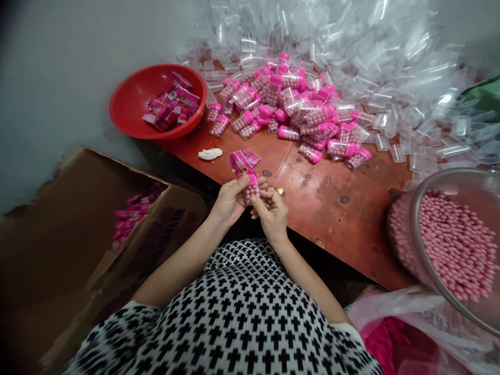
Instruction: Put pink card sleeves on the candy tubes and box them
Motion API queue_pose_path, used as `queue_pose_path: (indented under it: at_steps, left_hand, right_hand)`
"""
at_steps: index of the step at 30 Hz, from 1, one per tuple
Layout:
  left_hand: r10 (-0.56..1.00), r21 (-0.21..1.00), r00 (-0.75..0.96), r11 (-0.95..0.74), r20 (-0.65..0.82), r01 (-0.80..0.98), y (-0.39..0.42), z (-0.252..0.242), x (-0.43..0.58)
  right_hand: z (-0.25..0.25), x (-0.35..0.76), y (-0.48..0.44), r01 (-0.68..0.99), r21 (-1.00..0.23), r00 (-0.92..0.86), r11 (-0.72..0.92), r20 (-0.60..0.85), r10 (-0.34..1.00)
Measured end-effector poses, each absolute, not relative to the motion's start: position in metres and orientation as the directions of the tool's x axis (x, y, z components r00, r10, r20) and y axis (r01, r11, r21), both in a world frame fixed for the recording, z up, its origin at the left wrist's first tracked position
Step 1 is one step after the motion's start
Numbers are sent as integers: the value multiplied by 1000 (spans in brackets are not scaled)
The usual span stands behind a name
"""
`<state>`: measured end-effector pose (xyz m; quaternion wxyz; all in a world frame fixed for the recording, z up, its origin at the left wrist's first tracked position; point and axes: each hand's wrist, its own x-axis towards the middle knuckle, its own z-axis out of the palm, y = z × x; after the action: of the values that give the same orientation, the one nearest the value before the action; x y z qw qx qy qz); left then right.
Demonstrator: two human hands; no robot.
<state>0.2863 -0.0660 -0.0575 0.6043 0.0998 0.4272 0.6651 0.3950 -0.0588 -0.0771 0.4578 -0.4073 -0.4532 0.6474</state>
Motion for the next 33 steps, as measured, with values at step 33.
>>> queue_pose_path:
  at_steps: [33]
  left_hand:
    - [882, 740, -261, 135, -393, -659, -74, -57, 292]
  right_hand:
    - [-82, 396, -60, -298, -926, -261, -231, -153, 953]
